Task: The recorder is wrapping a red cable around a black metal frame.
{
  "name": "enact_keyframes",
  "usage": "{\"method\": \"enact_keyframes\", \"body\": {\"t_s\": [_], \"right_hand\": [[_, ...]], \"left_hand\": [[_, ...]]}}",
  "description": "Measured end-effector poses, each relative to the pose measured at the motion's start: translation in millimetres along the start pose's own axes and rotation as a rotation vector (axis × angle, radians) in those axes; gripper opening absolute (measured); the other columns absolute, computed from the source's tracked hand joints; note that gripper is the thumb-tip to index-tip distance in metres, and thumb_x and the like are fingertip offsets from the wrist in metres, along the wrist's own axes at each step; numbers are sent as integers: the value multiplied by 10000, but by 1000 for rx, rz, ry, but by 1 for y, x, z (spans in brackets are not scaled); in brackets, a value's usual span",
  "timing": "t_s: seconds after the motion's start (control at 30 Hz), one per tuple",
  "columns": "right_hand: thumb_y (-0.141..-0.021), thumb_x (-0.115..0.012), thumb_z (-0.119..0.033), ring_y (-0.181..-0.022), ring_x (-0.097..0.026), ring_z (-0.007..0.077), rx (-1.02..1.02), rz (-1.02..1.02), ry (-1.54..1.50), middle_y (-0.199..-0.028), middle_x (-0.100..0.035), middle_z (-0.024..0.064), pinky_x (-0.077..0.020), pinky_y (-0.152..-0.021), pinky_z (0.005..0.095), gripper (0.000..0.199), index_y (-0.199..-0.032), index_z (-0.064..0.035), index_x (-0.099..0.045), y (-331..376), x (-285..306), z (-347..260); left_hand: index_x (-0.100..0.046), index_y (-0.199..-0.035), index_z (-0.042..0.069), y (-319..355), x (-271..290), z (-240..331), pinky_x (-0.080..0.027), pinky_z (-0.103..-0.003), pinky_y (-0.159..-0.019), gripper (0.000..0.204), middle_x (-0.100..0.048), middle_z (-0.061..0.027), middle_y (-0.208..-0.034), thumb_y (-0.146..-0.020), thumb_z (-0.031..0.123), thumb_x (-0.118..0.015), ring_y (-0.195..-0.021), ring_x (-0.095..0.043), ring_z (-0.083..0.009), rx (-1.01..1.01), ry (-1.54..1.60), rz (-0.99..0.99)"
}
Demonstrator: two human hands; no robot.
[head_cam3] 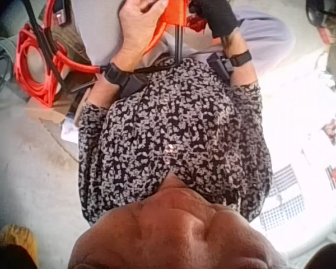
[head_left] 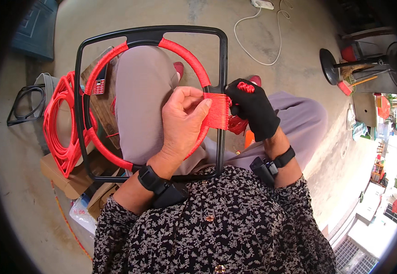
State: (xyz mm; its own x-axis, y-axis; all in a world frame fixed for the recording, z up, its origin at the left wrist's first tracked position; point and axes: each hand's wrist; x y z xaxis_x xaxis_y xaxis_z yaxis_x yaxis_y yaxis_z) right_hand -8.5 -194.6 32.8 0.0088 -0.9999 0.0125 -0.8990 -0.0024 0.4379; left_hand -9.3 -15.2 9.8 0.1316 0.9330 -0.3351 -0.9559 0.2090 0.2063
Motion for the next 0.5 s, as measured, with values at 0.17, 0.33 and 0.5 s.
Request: {"method": "enact_keyframes", "body": {"t_s": [0.17, 0.33, 0.5], "right_hand": [[-890, -592, -248, -524, -505, 50, 14, -85, 66, -638, -527, -16, -388, -472, 215, 207, -805, -60, -579, -1, 6, 1], [-884, -603, -243, -498, -453, 47, -59, -40, 32, -612, -503, -25, -356, -458, 219, 212, -777, -64, -564, 6, -1, -1], [-876, -617, -242, -496, -415, 40, -67, -32, 27, -604, -479, -37, -336, -454, 218, 204, -769, -76, -567, 7, -4, 5]], "left_hand": [[-514, -984, 8, 2, -1, 3, -504, -221, -742, 165, -636, -51, -920, -863, -28, -621, -846, -605, -82, -34, -67, 31], [-503, -959, 14, 3, 0, 4, -494, -210, -714, 161, -633, -41, -889, -859, -28, -622, -816, -599, -67, -62, -177, 33], [-497, -918, 21, 2, 3, 8, -459, -192, -654, 154, -626, -27, -831, -844, -29, -623, -768, -571, -40, -98, -260, 3]]}}
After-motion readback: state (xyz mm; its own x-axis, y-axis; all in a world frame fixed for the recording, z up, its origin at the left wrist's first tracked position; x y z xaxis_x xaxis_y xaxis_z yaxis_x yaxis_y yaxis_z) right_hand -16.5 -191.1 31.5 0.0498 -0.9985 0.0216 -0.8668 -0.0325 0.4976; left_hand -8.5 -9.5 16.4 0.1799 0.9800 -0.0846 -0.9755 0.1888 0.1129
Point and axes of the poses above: each hand's wrist, its own y-axis away from the middle knuckle, its own x-axis out of the back of the hand, z = x × y
